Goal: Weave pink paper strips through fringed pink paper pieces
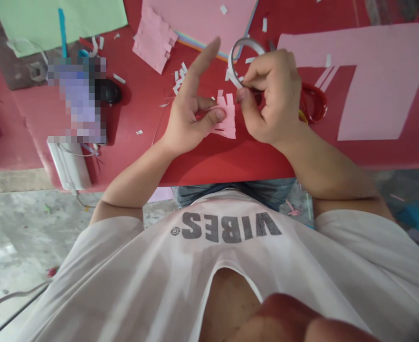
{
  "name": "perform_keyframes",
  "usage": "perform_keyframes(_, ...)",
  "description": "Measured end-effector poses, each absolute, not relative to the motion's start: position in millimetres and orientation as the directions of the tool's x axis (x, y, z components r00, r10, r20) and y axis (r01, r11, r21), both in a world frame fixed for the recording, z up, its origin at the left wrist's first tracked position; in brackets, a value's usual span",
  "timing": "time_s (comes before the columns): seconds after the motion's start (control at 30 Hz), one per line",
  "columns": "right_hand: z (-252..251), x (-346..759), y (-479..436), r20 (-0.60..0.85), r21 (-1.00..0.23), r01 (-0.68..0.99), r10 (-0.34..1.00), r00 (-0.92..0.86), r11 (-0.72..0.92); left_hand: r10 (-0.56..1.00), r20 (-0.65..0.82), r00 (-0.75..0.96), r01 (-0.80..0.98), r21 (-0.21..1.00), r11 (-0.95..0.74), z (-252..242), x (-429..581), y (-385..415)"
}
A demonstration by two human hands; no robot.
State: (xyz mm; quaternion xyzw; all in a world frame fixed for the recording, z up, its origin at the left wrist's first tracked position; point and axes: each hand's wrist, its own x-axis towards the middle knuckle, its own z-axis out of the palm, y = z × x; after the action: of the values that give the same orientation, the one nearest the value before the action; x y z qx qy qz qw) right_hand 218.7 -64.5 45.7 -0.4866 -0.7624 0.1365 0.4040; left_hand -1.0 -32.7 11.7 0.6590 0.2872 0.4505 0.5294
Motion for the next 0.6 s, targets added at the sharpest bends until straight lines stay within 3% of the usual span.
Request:
perform_keyframes(0.17,43.4,217.5,-60.5,0.57,-0.514,0.664,0.795,-0.208,0.543,0.809,0.223,0.544,-0.03,0.969,-0.246,24.9,-1.8,-41.9)
perform_keyframes(0.33,44.1,217.4,-58.1,0.599,-0.483,0.686,0.777,-0.194,0.544,0.822,0.183,0.54,-0.008,0.977,-0.212,23.8,-2.7,-47.6)
perform_keyframes(0.6,54.2,217.3,-64.4,0.42,-0.749,0.511,0.899,-0.126,0.422,0.831,0.172,0.529,-0.087,0.985,-0.148,25.9,-0.7,-46.6)
